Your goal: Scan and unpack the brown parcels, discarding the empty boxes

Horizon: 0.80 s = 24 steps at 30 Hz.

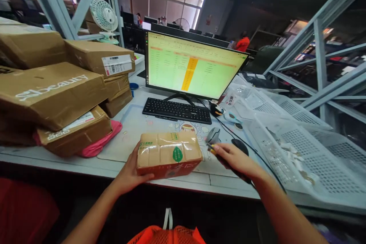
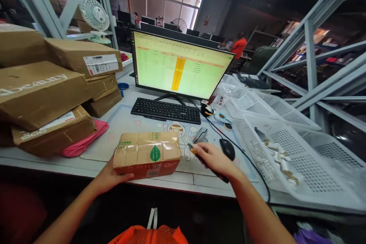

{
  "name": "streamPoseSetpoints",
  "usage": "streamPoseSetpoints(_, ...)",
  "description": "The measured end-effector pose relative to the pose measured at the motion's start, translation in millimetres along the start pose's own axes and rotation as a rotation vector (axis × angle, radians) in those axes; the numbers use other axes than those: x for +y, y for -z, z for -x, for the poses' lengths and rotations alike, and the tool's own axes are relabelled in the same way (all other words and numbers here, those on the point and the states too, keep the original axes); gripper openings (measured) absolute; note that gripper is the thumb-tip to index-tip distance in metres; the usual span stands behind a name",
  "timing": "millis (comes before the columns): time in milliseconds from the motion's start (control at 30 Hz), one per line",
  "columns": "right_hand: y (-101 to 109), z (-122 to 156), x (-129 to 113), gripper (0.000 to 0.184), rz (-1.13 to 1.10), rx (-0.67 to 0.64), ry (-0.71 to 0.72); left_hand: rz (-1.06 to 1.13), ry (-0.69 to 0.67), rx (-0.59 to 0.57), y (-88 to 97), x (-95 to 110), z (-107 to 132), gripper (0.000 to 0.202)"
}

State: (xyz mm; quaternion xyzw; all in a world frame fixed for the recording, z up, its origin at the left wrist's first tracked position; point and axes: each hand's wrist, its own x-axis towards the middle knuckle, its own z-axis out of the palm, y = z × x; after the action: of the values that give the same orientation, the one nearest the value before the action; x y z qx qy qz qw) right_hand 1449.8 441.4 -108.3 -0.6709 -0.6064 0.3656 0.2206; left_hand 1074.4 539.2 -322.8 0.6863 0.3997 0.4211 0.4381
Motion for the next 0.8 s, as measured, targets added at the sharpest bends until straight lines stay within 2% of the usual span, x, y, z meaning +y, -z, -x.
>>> streamPoseSetpoints(67,19,-5,2,0.063,0.107,0.083,0.066,-0.005,0.041,-0.039,4.6,7,3,0.121)
streamPoseSetpoints(133,37,-2,-6,0.059,0.251,0.206,0.178,0.004,0.025,-0.076,7.1,21,-5,0.125)
streamPoseSetpoints(200,47,3,-24,0.052,0.388,0.315,0.286,0.031,-0.036,-0.113,7.3,35,-20,0.132)
streamPoseSetpoints(267,44,4,-52,0.043,0.528,0.376,0.394,0.086,-0.1,-0.193,7.7,46,-34,0.136)
streamPoseSetpoints(333,26,-3,-85,0.033,0.703,0.371,0.486,0.147,-0.165,-0.236,9.7,52,-45,0.138)
streamPoseSetpoints(400,-3,-16,-122,0.029,0.89,0.293,0.543,0.17,-0.215,-0.239,12.7,54,-50,0.138)
streamPoseSetpoints(500,-50,-38,-173,0.023,1.07,0.164,0.626,0.184,-0.231,-0.247,15.5,57,-50,0.135)
streamPoseSetpoints(567,-74,-48,-198,0.017,1.162,0.133,0.627,0.216,-0.217,-0.26,15.6,59,-49,0.135)
streamPoseSetpoints(667,-96,-55,-218,0.015,1.288,0.119,0.537,0.249,-0.199,-0.273,14.8,58,-50,0.137)
streamPoseSetpoints(800,-102,-52,-221,0.022,1.359,0.117,0.48,0.255,-0.223,-0.279,13.8,51,-55,0.14)
